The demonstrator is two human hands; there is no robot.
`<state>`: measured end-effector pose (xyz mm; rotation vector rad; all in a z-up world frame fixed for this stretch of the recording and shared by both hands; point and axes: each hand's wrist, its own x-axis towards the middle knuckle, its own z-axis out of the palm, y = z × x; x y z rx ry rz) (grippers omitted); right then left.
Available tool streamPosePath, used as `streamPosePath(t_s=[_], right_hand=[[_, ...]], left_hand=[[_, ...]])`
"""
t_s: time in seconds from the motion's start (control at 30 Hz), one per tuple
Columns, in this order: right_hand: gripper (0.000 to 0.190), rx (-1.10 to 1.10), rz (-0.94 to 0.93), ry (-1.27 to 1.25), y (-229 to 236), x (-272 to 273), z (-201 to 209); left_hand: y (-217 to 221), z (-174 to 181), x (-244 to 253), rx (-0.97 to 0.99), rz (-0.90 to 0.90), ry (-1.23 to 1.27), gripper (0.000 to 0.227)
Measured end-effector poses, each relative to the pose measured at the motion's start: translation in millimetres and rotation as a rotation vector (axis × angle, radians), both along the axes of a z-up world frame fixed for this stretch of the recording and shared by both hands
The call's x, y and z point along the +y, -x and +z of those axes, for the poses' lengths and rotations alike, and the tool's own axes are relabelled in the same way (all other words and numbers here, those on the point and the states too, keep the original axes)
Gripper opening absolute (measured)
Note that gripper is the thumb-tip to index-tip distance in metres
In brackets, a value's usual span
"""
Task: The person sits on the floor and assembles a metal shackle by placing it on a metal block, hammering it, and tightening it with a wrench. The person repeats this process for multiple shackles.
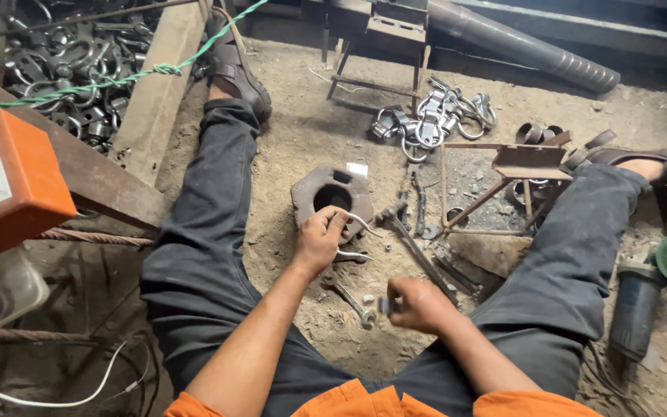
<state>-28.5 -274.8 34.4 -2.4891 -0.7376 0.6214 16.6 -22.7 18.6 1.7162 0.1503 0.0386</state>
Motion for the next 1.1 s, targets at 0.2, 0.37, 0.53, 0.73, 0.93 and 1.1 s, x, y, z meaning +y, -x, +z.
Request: streamPosePath(t_s=[0.2,0.37,0.53,0.73,0.93,1.1], right_hand=[[0.034,-0.337,-0.266,-0.363,-13,6,33],[0.033,-0.301,-0.282,-0.444,-17,9,36],[0.037,-0.225,-0.301,-0.49,-18,7,34],[0.037,-0.231,-0.312,-0.505,-19,7,31],[0.033,-0.146,-0.329,-0.463,-21,9,30],[0.029,0.096,-0.394,0.076,-21,6,16]], left_hand=[[6,27,-11,0.052,-0.048,-0.173,0.029],[7,32,-5,0.02,-0.108,-0.231,0.03],[13,27,-14,-0.096,-0.13,-0.104,0.027],[13,25,-17,-0.103,-0.121,-0.079,0.026],[9,25,-7,-0.022,-0.146,-0.142,0.022],[-4,8,10,0.027,-0.034,-0.167,0.019]])
